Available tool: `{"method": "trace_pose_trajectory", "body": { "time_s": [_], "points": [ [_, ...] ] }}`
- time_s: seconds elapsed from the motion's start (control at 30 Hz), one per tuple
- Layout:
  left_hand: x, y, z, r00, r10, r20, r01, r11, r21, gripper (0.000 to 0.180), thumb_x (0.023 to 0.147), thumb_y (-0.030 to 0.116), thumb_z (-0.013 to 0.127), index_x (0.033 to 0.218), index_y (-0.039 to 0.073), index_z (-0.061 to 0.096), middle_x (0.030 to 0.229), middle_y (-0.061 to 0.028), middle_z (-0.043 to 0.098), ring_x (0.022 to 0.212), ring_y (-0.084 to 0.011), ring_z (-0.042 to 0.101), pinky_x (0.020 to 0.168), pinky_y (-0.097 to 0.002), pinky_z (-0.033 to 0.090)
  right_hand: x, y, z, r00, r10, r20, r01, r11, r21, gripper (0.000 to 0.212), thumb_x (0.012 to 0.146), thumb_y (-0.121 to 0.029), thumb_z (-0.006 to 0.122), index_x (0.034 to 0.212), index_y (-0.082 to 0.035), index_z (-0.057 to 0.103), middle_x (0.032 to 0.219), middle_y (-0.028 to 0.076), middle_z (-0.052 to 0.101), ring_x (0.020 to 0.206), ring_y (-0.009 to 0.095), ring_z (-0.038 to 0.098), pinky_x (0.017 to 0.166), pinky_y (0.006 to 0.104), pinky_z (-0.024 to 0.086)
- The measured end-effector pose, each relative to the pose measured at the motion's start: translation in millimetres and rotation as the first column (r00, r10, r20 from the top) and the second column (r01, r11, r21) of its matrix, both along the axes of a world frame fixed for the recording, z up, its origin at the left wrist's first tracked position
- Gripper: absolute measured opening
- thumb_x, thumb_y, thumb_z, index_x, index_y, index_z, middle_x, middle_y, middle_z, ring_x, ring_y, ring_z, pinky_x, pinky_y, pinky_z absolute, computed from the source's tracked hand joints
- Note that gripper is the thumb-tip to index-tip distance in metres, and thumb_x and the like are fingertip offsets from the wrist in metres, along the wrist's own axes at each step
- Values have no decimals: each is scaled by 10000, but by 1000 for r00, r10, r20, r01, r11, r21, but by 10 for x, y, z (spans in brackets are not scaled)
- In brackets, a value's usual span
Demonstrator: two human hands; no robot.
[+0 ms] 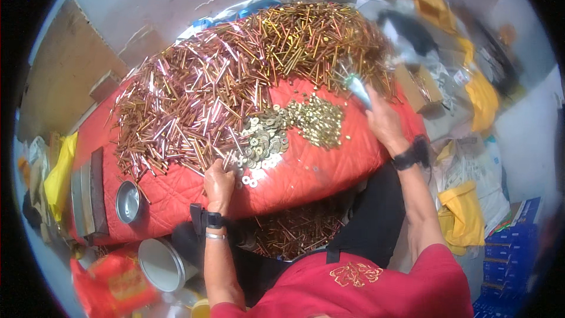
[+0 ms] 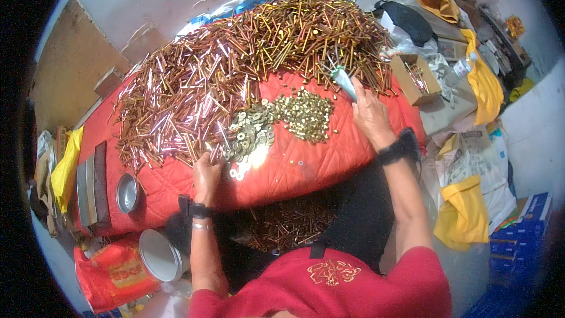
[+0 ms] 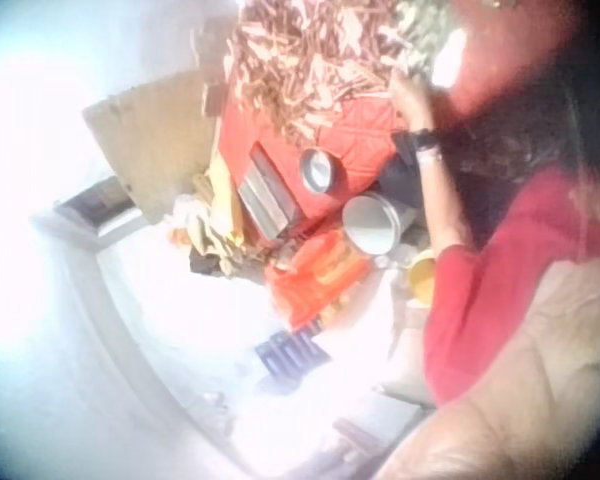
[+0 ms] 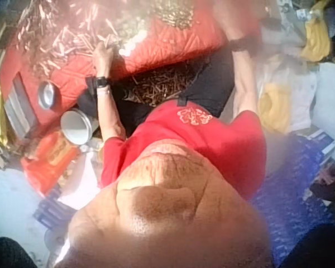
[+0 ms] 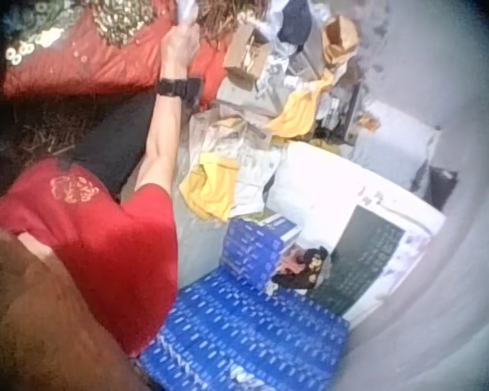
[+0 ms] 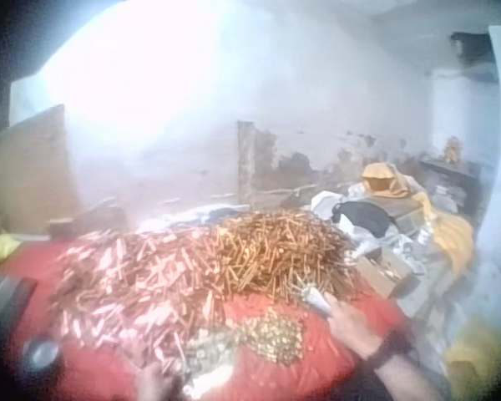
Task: Manually assembling small metal pins with silver washers on a red padded work surface.
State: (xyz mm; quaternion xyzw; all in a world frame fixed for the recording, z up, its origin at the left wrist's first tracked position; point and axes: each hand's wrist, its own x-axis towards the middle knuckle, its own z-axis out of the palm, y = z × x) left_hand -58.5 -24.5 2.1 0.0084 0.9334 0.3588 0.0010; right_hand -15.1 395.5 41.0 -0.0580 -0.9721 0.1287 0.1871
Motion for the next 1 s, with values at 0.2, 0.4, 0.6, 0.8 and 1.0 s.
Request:
{"method": "trace_pose_trajectory", "body": {
  "time_s": [0.2, 0.4, 0.6, 0.8, 1.0],
  "points": [
    [-190, 23, -124, 977, -63, 204, -96, 725, 682, 139, 847, 176, 586, 861, 44, 627, 654, 73, 501, 535, -40, 415, 478, -202, 327, -1021, -444, 260, 882, 382, -275, -412, 909, -59, 516, 854, -53, 444, 1355, -13, 331, 1046, 291, 505, 858, 450, 543, 789, 497, 442],
    [-164, 95, 112, 944, -7, 331, -259, 607, 751, 169, 899, 233, 574, 882, 65, 587, 646, 73, 472, 517, -23, 403, 445, -199, 303, -2911, -772, 459, 981, 162, -107, -169, 984, -61, 404, 862, -81, 410, 1265, -56, 393, 799, 306, 604, 714, 447, 618, 628, 551, 475],
    [-111, 26, 156, 911, -39, 411, -349, 460, 816, 165, 917, 211, 561, 911, 47, 581, 674, 26, 552, 527, -49, 498, 444, -195, 377, -3706, -963, 433, 965, 15, 262, -59, 985, 161, 464, 912, -211, 430, 1361, -116, 363, 1058, 265, 610, 996, 394, 600, 805, 450, 470],
    [-69, -254, 147, 874, -97, 476, -446, 229, 865, 142, 907, 213, 584, 842, 89, 555, 638, 35, 528, 422, -11, 379, 365, -155, 274, -3217, -947, 244, 964, 97, 246, -71, 991, -111, 700, 758, -23, 501, 1414, -130, 281, 1023, 285, 621, 964, 399, 617, 828, 455, 477],
    [-34, -232, 184, 904, -80, 420, -406, 147, 902, 144, 903, 201, 592, 846, 72, 562, 625, 31, 515, 402, -27, 372, 354, -166, 261, -2480, -1105, 117, 981, 99, 164, -31, 928, -372, 813, 732, -32, 503, 1468, -160, 182, 991, 317, 612, 940, 427, 605, 822, 455, 465]
  ]
}}
